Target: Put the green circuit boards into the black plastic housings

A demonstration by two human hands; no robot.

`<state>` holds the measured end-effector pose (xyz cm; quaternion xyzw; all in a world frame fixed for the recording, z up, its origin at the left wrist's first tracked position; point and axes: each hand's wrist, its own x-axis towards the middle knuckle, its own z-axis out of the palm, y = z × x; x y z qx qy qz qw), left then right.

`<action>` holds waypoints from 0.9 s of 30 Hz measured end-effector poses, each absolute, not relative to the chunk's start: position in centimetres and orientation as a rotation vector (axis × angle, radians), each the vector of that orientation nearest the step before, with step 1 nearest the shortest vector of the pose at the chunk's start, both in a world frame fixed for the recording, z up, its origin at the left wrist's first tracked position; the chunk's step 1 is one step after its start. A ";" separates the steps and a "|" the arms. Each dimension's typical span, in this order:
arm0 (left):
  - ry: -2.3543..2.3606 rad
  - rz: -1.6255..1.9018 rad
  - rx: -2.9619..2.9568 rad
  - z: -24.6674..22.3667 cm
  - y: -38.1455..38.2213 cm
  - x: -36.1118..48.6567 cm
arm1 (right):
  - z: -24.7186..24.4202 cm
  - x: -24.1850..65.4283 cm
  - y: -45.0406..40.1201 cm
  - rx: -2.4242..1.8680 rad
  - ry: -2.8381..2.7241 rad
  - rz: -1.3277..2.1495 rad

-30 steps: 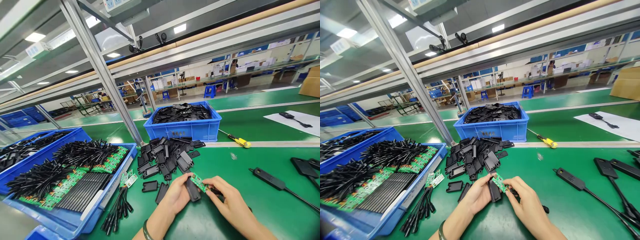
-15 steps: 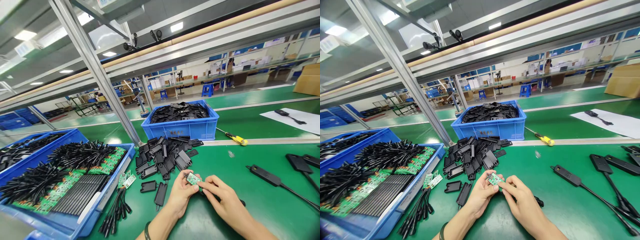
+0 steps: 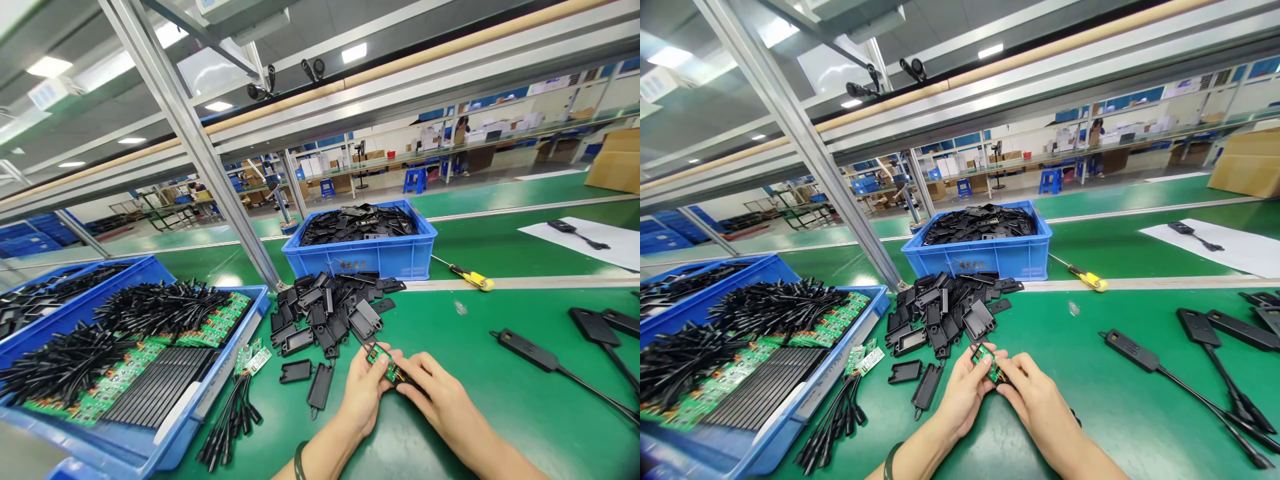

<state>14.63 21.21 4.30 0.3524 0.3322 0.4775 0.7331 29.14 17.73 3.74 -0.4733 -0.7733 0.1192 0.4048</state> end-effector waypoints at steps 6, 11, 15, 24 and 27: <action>0.804 1.110 0.899 4.3 21.1 14.6 | 4.5 29.6 17.9 -1.481 -1.871 0.585; 0.822 1.173 1.055 4.2 21.0 14.7 | 4.4 29.4 18.4 -1.466 -1.707 1.063; 0.808 1.162 1.034 4.1 20.9 14.8 | 3.9 28.7 18.6 -1.385 -1.513 1.191; 0.761 1.184 0.908 4.5 20.8 14.7 | 3.8 28.7 18.8 -1.348 -1.539 1.211; 0.766 1.200 0.973 4.7 20.7 14.6 | 3.6 28.8 18.9 -1.375 -1.572 1.173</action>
